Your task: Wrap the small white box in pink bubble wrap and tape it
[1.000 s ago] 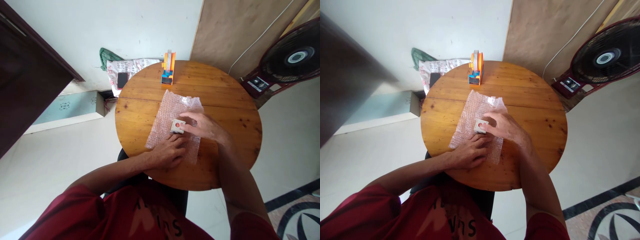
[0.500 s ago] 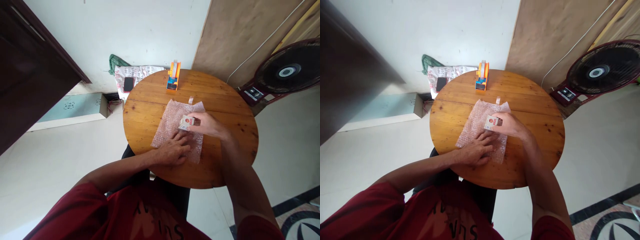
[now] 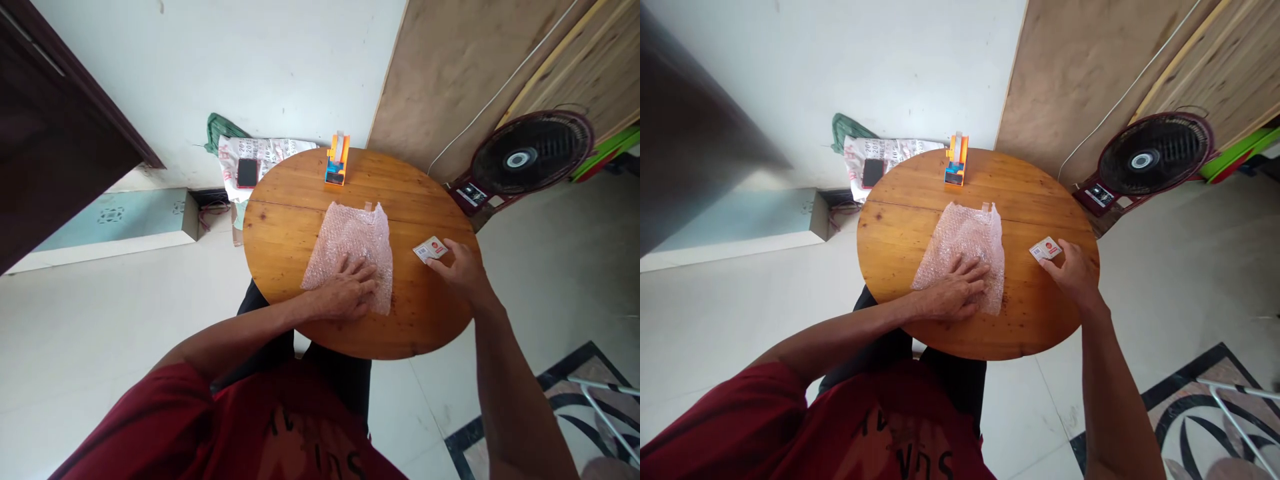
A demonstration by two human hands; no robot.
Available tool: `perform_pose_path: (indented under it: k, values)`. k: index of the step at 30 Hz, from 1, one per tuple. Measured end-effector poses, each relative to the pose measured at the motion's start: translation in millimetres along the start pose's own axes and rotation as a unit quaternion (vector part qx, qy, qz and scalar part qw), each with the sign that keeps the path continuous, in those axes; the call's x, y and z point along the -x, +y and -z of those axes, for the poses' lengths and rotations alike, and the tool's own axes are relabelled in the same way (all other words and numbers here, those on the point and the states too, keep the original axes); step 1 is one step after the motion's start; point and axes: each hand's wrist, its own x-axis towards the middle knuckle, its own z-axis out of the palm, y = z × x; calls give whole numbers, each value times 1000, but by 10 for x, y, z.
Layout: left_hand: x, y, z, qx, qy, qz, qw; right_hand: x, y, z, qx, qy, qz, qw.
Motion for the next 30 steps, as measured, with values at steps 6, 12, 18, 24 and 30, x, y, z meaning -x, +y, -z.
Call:
perform_pose_path:
  k: [6,12,18,24,30]
  values:
    - [-30,76,5,-4,6,14,1000,400,-1248,98,-88,79,242,963]
    - [35,63,47,19,3,21,1000,136,-1583,-661,-130,-83,282,947]
    - [-27,-179,211,61,67,27,995,-61,-1063,-1024,-117,-53,243,961]
    - [-347,-503,141,-35,77,74,994,-92,-1048,-1031,-57,-61,260,962]
    - [-292,-685,85,-105,19,124,987,-287,-897,-972,1,-85,231,969]
